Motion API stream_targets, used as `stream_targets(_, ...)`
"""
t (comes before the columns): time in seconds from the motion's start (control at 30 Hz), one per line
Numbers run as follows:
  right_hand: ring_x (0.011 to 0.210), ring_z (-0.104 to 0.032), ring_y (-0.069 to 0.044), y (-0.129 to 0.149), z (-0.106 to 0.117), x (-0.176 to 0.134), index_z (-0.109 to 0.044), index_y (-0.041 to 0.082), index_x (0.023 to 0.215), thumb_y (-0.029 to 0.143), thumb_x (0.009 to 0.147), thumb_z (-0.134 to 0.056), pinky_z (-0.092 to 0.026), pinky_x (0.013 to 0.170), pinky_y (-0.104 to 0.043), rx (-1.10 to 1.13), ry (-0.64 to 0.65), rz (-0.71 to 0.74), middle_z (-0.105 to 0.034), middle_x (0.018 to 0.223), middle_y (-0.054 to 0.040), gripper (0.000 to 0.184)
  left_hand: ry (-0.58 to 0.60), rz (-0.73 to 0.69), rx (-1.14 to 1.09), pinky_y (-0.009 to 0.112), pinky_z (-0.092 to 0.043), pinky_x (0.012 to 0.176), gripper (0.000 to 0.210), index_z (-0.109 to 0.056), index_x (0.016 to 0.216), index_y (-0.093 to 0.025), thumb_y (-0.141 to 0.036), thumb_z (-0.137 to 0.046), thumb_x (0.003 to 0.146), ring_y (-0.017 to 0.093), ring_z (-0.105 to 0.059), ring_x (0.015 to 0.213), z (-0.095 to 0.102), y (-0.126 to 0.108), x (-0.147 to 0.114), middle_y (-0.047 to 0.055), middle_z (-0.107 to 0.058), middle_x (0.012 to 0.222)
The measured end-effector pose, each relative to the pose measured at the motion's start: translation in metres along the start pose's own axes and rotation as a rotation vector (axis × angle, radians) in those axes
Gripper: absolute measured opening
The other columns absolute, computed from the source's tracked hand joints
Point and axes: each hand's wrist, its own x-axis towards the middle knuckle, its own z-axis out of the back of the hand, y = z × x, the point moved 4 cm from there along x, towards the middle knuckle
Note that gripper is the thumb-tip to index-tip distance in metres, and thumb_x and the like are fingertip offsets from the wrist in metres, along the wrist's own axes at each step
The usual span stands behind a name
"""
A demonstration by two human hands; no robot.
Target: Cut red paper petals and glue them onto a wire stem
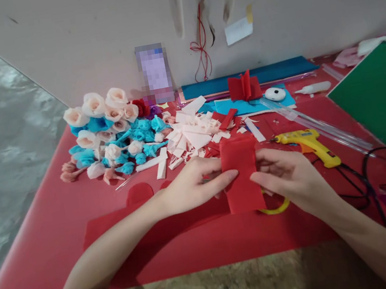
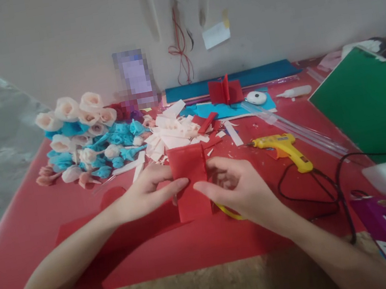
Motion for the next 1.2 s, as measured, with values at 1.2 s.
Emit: stream_targets(1.2, 0.037, -0.048, -0.006, 0.009, -0.002, -0.004, -0.053, 0.016, 0.059, 0.021, 0.077, -0.058, -0.037, 0.037, -0.015, -0.096, 0.039, 0.014, -0.052, 0.045, 0.0039, 0.019, 0.007, -0.042, 0.017, 0.018, -0.04, 0.051, 0.031, -0.05, 0.058, -0.014, -0.026, -0.045, 0.087, 0.006, -0.047, 0.05, -0.003, -0.007, -0.003, -0.002, -0.053, 0.053)
